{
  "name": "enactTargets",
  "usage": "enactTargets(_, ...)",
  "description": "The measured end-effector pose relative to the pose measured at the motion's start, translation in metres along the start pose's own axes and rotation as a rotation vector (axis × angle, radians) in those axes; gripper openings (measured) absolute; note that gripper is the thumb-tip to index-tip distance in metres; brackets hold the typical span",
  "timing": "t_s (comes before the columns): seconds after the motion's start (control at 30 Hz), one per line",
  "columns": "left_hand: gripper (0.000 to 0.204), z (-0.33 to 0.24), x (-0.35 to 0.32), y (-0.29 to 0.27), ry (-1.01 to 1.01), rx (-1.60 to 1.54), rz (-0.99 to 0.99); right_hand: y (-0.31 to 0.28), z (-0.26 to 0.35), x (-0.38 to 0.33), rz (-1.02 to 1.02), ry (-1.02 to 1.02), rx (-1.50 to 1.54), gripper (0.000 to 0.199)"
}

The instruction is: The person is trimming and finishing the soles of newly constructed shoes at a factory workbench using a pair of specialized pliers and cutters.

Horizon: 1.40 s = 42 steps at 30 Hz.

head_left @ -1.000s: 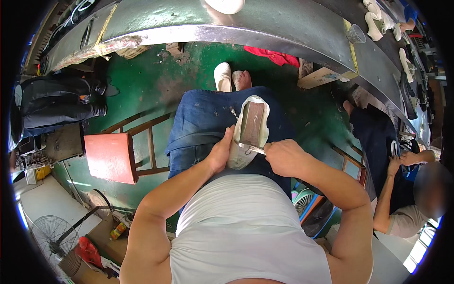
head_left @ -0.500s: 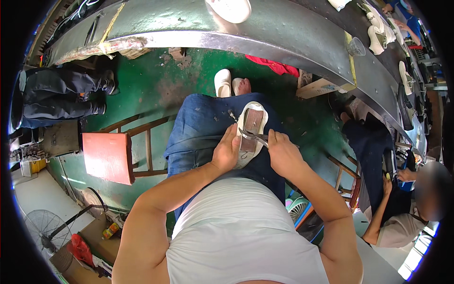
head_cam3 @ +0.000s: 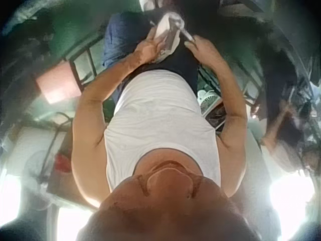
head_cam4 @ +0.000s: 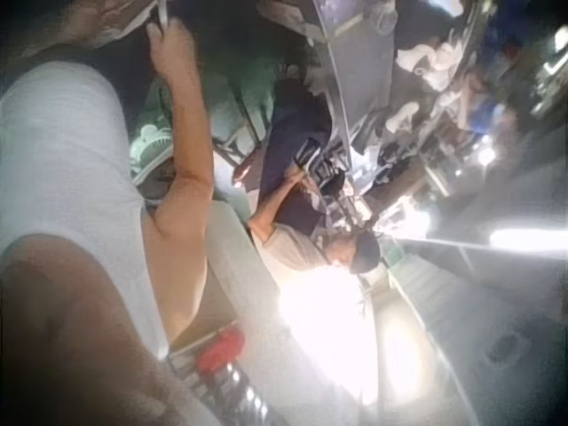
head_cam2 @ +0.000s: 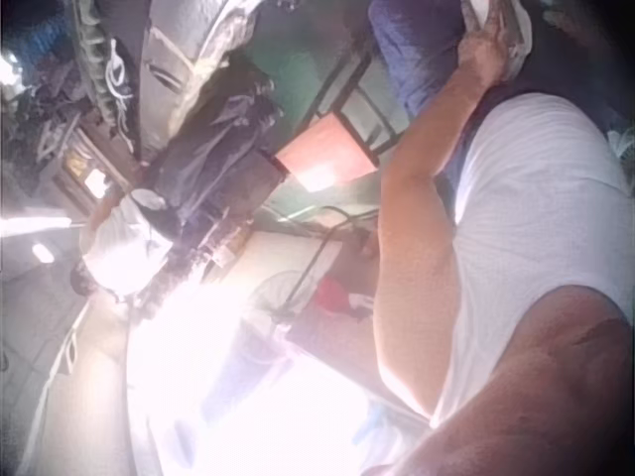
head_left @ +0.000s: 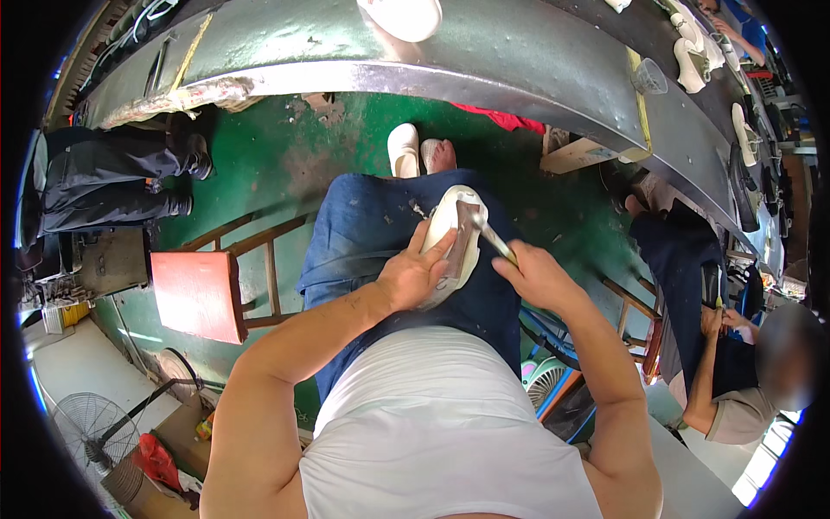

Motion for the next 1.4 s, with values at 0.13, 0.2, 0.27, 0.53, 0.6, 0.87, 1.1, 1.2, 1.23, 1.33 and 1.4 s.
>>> enactTargets(0.13, 0.062, -0.011, 0.008, -0.005, -0.010, 0.075, 0.125, -0.005, 0.020, 0.018, -0.394, -0.181, 0.196, 0.037)
enactTargets(0.2, 0.063, -0.018, 0.007, -0.011, -0.018, 0.093, 0.173, 0.011, 0.012, 0.031, -0.172, -0.012, -0.092, 0.041)
enactTargets(0.27, 0.066, -0.029, 0.002, -0.018, -0.097, 0.142, 0.355, 0.012, 0.013, 0.028, -0.205, -0.064, -0.084, 0.041)
enactTargets(0.53, 0.079, 0.028, -0.038, 0.017, -0.358, -0.526, -0.012, 0.026, 0.024, -0.007, -0.189, -0.142, 0.265, 0.043)
enactTargets(0.6, 0.081, 0.029, -0.039, 0.019, -0.354, -0.538, 0.019, 0.052, 0.017, -0.010, -0.072, -0.110, -0.014, 0.042)
enactTargets(0.87, 0.091, 0.031, -0.041, 0.021, -0.301, -0.539, 0.094, 0.060, 0.027, -0.025, -0.061, -0.065, -0.049, 0.041)
enactTargets(1.1, 0.108, 0.009, -0.027, -0.018, -0.366, -0.295, 0.287, 0.059, 0.015, -0.032, -0.091, -0.086, 0.138, 0.039)
enactTargets(1.2, 0.094, -0.017, -0.023, -0.074, -0.112, 0.083, 0.032, 0.057, -0.007, -0.047, -0.174, -0.038, 0.453, 0.036)
enactTargets(1.23, 0.083, -0.032, -0.021, -0.102, -0.082, 0.109, -0.044, 0.058, -0.017, -0.052, -0.203, 0.025, 0.613, 0.034)
enactTargets(1.33, 0.081, -0.061, -0.011, -0.159, 0.117, -0.151, -0.254, 0.059, -0.034, -0.056, -0.254, 0.110, 0.734, 0.034)
enactTargets(1.4, 0.079, -0.064, 0.005, -0.155, 0.136, -0.399, -0.254, 0.058, -0.035, -0.060, -0.252, 0.145, 0.778, 0.029)
Point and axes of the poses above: each hand's wrist, its own x-axis towards the middle knuckle, its own y-axis out of the palm, z = x × y, the point moved 7 cm from there along x, towards the middle knuckle, and after that the axes turned 3 degrees about -z, right-handed, at the moved point
